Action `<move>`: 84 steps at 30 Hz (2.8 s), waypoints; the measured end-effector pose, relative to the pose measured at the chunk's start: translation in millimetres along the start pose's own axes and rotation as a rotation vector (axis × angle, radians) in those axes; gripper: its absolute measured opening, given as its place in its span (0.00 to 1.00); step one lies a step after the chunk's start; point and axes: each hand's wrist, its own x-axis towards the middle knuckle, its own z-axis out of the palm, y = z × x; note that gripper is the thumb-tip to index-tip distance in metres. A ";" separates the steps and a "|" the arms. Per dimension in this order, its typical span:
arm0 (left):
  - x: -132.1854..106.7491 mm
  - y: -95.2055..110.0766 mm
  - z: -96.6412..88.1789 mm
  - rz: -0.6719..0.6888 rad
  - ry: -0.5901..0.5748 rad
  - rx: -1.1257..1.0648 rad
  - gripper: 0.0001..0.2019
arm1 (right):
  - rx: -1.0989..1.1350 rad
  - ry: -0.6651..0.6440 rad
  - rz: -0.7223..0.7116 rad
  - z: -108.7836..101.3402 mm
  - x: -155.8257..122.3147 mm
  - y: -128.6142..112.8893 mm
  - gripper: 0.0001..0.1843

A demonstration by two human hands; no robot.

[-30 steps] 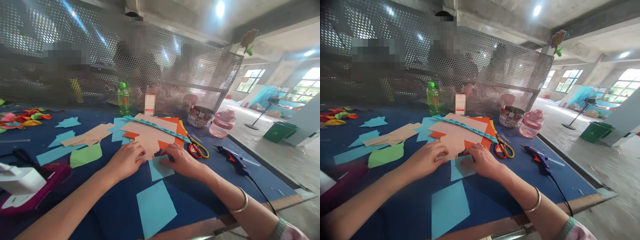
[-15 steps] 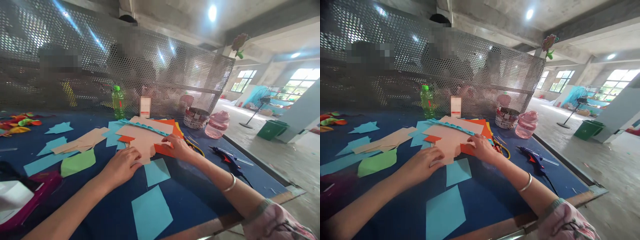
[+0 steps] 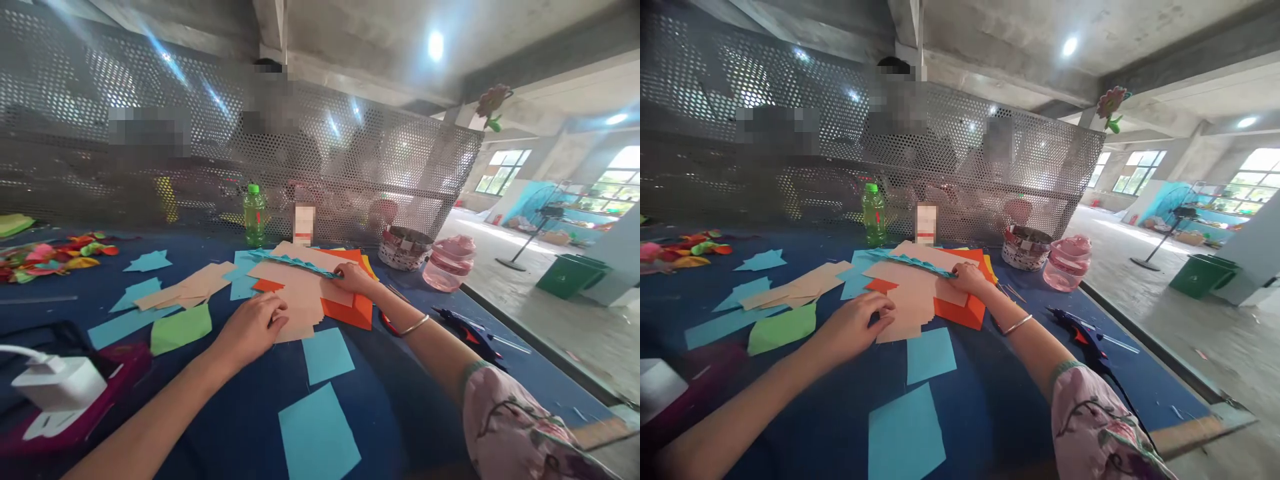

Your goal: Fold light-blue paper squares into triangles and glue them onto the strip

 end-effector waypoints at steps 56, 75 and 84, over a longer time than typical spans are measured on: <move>15.6 4.3 -51.6 -0.373 0.210 -1.367 0.26 | 0.374 -0.077 -0.193 -13.4 -128.0 -107.7 0.49; 17.8 11.7 -54.4 -0.405 0.283 -1.315 0.29 | 0.405 -0.090 0.007 -20.3 -137.5 -67.6 0.49; 14.6 36.0 -57.7 -0.529 0.342 -1.212 0.28 | 0.416 -0.093 0.061 -21.1 -135.0 -66.0 0.48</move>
